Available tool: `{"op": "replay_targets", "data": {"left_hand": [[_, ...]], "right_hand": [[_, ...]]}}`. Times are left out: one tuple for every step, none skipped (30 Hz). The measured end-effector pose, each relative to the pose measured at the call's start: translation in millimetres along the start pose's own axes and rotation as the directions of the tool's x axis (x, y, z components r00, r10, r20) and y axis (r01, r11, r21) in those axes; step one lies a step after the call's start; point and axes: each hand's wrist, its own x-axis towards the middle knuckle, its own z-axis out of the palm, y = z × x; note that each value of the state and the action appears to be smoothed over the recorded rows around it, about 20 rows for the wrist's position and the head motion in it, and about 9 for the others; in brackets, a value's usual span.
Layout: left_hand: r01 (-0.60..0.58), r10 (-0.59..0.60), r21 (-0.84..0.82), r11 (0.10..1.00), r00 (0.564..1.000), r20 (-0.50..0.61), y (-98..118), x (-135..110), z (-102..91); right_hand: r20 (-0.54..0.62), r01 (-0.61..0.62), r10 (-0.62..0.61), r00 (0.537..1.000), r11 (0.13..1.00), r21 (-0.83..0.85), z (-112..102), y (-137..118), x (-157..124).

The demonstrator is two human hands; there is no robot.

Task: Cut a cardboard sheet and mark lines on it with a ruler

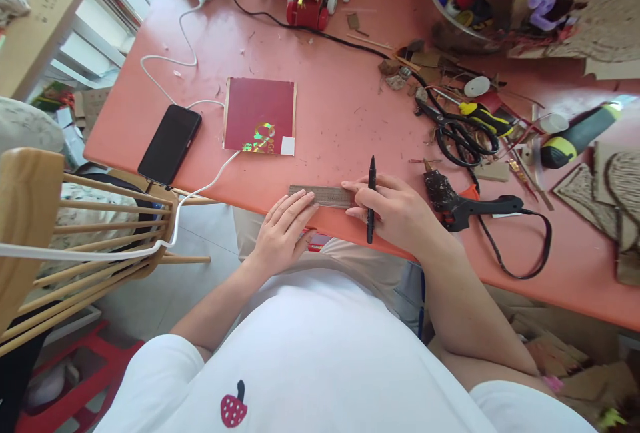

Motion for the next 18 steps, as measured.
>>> {"op": "replay_targets", "data": {"left_hand": [[0.001,-0.001,-0.002,1.0,1.0,0.002,0,0,-0.4],[0.0,0.0,-0.003,1.0,1.0,0.004,-1,1,-0.8],[-0.002,0.002,-0.003,1.0,1.0,0.006,-1,1,-1.3],[-0.006,0.006,0.0,1.0,1.0,0.008,-2,1,-1.8],[-0.011,0.011,0.004,1.0,1.0,0.009,-2,1,-2.2],[-0.016,0.016,0.008,1.0,1.0,0.011,-3,1,-2.4],[-0.02,0.019,0.011,1.0,1.0,0.014,-3,1,-2.6],[-0.021,0.02,0.013,1.0,1.0,0.016,-4,1,-2.5],[-0.018,0.018,0.013,1.0,1.0,0.018,-4,1,-2.4],[-0.013,0.013,0.01,1.0,1.0,0.016,-4,1,-2.1],[-0.006,0.006,0.005,1.0,1.0,0.014,-4,1,-1.8],[-0.001,0.001,-0.002,1.0,1.0,0.01,-5,0,-1.4],[0.002,-0.002,-0.011,1.0,1.0,0.007,-5,0,-1.0],[0.003,-0.003,-0.022,1.0,1.0,0.005,-5,-1,-0.7],[0.004,-0.004,-0.032,0.999,1.0,0.006,-6,-1,-0.5],[0.006,-0.005,-0.042,0.999,1.0,0.01,-6,-2,-0.3],[0.01,-0.009,-0.051,0.999,1.0,0.016,-7,-3,-0.2],[0.015,-0.014,-0.057,0.998,1.0,0.022,-7,-4,-0.1]], "right_hand": [[-0.009,-0.01,0.01,1.0,1.0,0.001,0,0,-1],[-0.017,-0.028,0.028,0.999,1.0,-0.006,0,-1,-3],[-0.027,-0.053,0.052,0.998,0.998,-0.016,-1,-1,-6],[-0.038,-0.079,0.078,0.996,0.997,-0.025,-1,-2,-9],[-0.045,-0.107,0.106,0.993,0.994,-0.031,-2,-4,-12],[-0.052,-0.133,0.131,0.99,0.99,-0.035,-2,-5,-16],[-0.058,-0.156,0.154,0.986,0.987,-0.04,-2,-7,-19],[-0.068,-0.174,0.171,0.983,0.984,-0.045,-2,-9,-21],[-0.076,-0.189,0.185,0.98,0.981,-0.05,-2,-12,-23],[-0.082,-0.204,0.199,0.977,0.978,-0.052,-1,-14,-24],[-0.087,-0.222,0.217,0.972,0.974,-0.053,0,-16,-25],[-0.09,-0.243,0.238,0.967,0.969,-0.05,1,-18,-26],[-0.089,-0.266,0.261,0.961,0.963,-0.045,2,-19,-26],[-0.085,-0.288,0.284,0.955,0.957,-0.039,4,-20,-26],[-0.081,-0.309,0.306,0.949,0.951,-0.031,5,-20,-27],[-0.078,-0.324,0.321,0.944,0.946,-0.023,6,-21,-27],[-0.074,-0.333,0.331,0.941,0.943,-0.014,6,-20,-27],[-0.07,-0.337,0.336,0.939,0.941,-0.008,6,-20,-26]]}}
